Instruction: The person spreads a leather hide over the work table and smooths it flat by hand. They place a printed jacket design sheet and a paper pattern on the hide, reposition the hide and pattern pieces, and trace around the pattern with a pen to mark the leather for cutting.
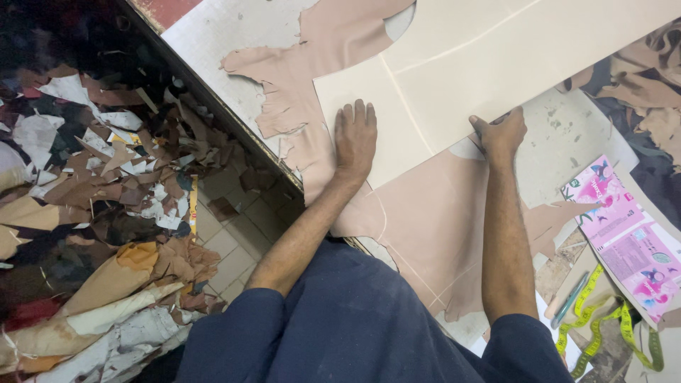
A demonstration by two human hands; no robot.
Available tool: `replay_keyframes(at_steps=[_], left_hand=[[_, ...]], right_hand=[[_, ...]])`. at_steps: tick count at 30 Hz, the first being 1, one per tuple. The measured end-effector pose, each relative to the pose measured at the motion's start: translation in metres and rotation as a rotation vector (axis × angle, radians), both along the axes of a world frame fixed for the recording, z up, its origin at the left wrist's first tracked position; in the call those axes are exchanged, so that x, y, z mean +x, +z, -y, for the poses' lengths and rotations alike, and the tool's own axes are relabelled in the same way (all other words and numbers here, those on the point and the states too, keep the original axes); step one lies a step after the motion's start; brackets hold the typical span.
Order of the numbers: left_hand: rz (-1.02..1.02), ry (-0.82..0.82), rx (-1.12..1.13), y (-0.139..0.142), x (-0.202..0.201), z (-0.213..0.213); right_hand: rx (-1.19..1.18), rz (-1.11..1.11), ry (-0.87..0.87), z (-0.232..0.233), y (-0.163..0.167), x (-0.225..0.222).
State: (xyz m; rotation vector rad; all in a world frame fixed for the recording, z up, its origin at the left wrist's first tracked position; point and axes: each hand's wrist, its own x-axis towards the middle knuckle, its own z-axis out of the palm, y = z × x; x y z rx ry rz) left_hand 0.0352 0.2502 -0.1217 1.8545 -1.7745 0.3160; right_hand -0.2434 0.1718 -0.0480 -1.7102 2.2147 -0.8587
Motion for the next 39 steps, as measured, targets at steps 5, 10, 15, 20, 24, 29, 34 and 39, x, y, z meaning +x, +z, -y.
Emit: replay_keyframes(at_steps=[5, 10, 15, 20, 24, 29, 34, 39], left_hand=[[-0.313, -0.220, 0.083, -0.006, 0.029, 0.001], [-0.531, -0.417, 0.314, 0.007, 0.082, -0.004], [-0.479, -0.355, 0.255, 0.024, 0.098, -0.011], [-0.463, -0.363, 0.269, 0.024, 0.096, -0.010], [-0.441, -0.388, 0.260, 0.020, 0.098, -0.009], [-0.447, -0.426, 0.279, 0.017, 0.099, -0.009], [-0.422, -0.413, 0.274, 0.014, 0.097, -0.007], [-0.432, -0.423, 0.277, 0.017, 0.095, -0.007]], right_hand=[[-0.033, 0.086, 0.040, -0.004, 0.007, 0.004], [0.030, 0.064, -0.026, -0.005, 0.010, 0.004], [0.003, 0.064, -0.019, -0.003, 0.008, 0.001], [-0.029, 0.024, -0.006, -0.001, 0.009, -0.001], [-0.051, 0.033, -0.013, -0.002, 0.012, 0.000], [-0.013, 0.084, -0.057, -0.005, 0.017, 0.001], [0.020, 0.099, -0.081, -0.005, 0.020, 0.003], [0.010, 0.122, -0.074, -0.005, 0.021, 0.001]])
